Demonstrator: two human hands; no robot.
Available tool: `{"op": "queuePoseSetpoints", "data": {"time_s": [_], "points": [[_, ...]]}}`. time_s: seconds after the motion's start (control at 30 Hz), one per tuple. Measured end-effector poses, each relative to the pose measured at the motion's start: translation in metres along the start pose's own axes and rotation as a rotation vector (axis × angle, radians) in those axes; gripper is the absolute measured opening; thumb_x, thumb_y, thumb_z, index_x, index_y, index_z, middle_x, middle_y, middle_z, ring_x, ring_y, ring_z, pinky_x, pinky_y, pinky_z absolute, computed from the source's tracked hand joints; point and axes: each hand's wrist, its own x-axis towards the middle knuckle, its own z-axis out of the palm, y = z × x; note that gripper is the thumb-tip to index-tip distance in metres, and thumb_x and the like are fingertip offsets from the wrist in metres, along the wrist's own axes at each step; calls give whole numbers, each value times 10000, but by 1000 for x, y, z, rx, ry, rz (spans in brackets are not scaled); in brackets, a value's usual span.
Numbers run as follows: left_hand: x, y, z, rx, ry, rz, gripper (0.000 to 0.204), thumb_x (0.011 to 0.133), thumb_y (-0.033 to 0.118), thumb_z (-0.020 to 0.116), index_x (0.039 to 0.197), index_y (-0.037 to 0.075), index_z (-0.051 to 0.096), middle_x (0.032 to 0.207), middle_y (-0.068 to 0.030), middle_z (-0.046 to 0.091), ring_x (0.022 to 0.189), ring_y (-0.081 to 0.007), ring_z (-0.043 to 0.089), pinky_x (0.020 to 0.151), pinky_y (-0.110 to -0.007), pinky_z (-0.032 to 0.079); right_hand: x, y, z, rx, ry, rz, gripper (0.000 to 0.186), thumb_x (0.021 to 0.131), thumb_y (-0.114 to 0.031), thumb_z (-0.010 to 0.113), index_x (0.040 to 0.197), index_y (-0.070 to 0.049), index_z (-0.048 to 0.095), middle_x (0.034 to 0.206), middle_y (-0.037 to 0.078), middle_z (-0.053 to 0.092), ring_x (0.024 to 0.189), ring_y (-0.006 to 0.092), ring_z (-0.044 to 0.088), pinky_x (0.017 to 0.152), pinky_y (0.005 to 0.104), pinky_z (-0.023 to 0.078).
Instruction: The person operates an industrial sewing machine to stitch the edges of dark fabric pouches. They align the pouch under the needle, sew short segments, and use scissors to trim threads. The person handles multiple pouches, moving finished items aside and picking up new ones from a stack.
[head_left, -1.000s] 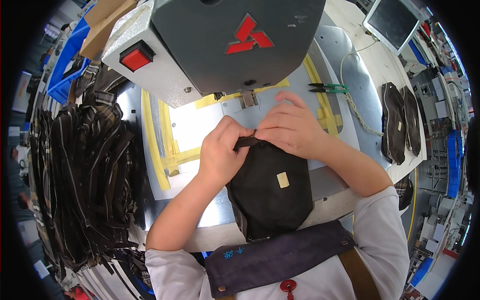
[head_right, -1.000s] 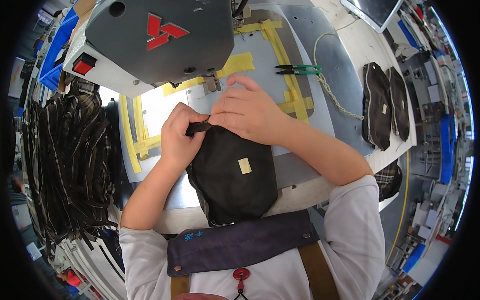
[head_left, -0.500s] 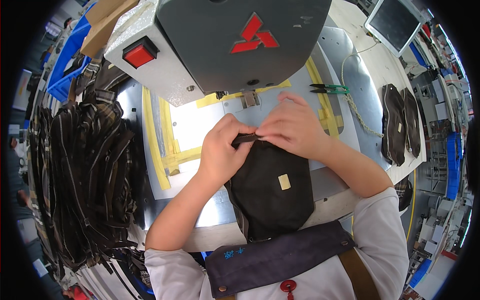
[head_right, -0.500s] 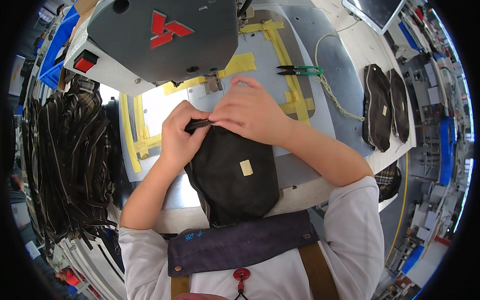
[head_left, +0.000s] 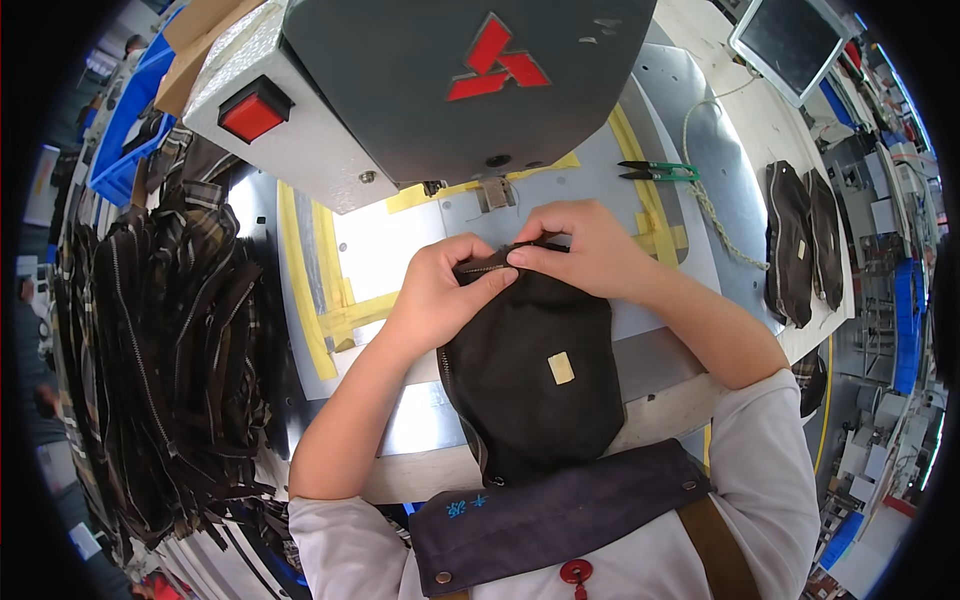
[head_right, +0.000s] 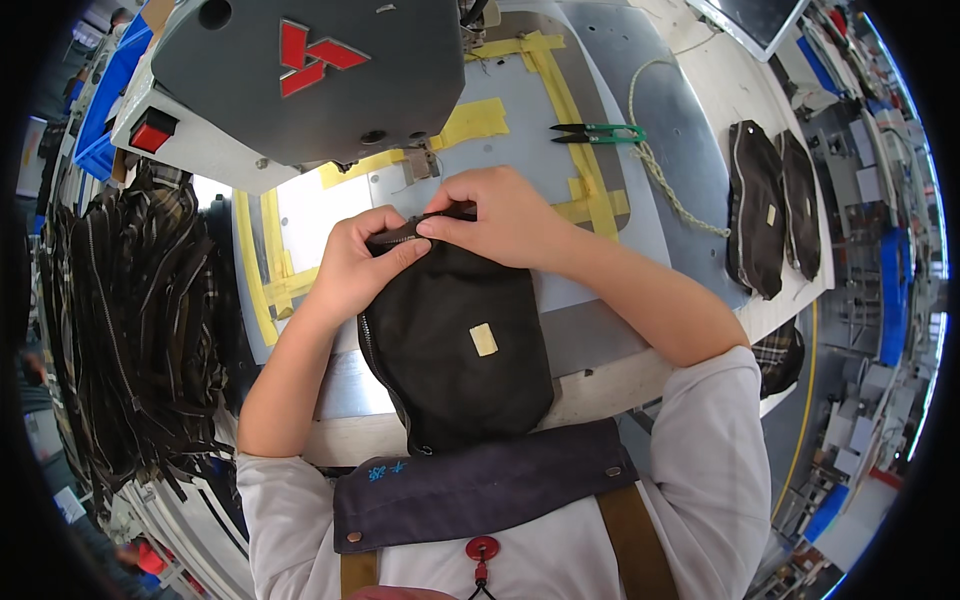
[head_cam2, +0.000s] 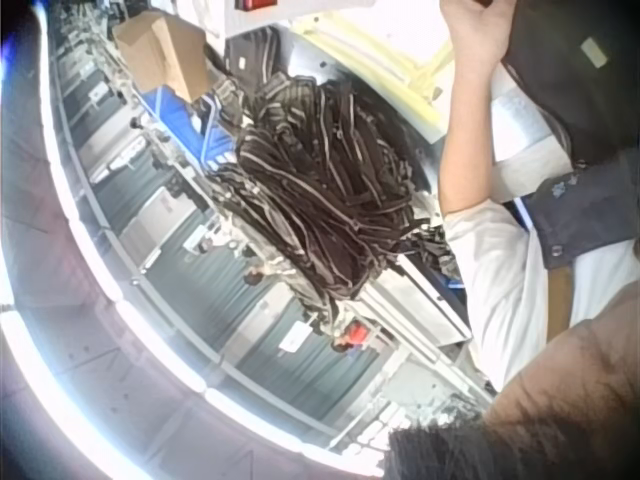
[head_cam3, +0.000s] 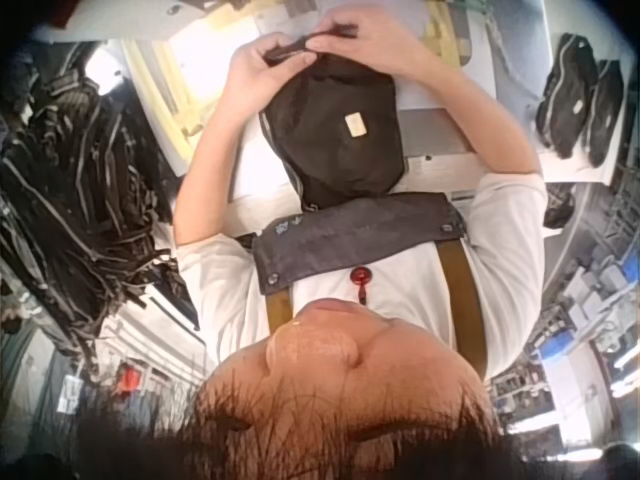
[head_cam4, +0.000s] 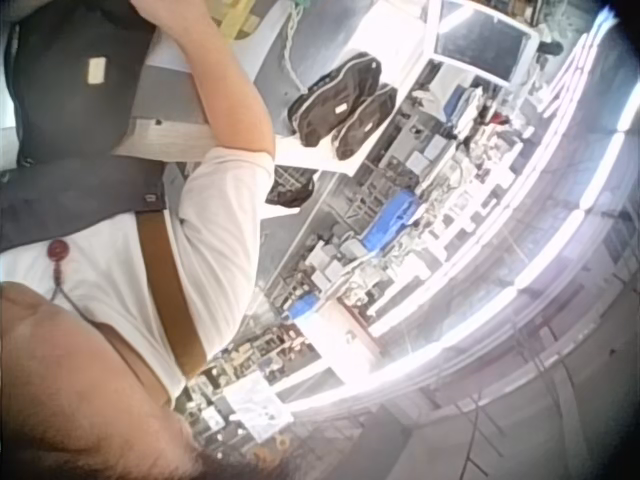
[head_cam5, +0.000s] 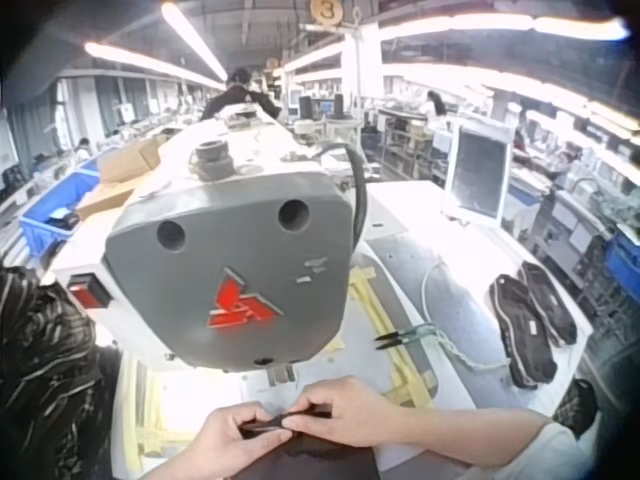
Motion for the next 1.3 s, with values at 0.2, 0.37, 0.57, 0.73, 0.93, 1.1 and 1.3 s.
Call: {"op": "queuePoseSetpoints", "data": {"time_s": [0.2,0.37,0.57,0.73,0.93,1.1,1.3], "points": [[0,2,3,69,34,25,160,816,125,731,814,0,631,684,-23,600,653,-81,517,608,-250,429,-1,2,0,16,9,30,227,831,-236,734,883,-18,700,730,69,658,641,138,553,604,290,440],[-2,2,4,122,60,104,175,814,148,705,822,-5,619,718,-48,576,674,-119,523,635,-273,435,4,-4,-3,51,-56,139,177,863,-158,719,884,12,674,781,39,656,729,89,592,669,258,477],[0,-3,1,58,27,144,197,827,169,697,839,-11,618,759,-51,563,702,-134,520,662,-279,434,4,-3,-5,94,-81,175,175,862,-156,722,870,12,674,780,32,658,731,79,587,668,252,476],[1,-6,2,86,21,137,169,842,138,706,840,-9,620,750,-39,561,696,-115,511,662,-265,428,1,-9,-2,-47,-36,83,162,858,-155,728,867,-1,681,783,36,669,736,84,602,675,252,484],[2,-7,1,-70,2,127,151,862,124,695,837,-7,624,746,-12,546,699,-99,495,655,-259,419,-2,-4,2,138,45,133,174,829,-176,734,853,-10,687,741,60,655,648,120,570,613,278,458],[5,-9,3,218,186,289,117,841,107,695,863,0,653,769,-58,582,718,-155,569,658,-293,451,10,2,3,-42,82,53,181,830,-194,718,838,-16,682,719,68,643,633,145,574,599,296,453],[15,-8,-2,437,409,190,98,825,110,686,859,21,664,730,-60,616,661,-173,586,633,-302,465,31,4,5,-341,110,52,195,825,-222,702,818,-28,681,727,95,664,663,217,628,629,337,473]]}}
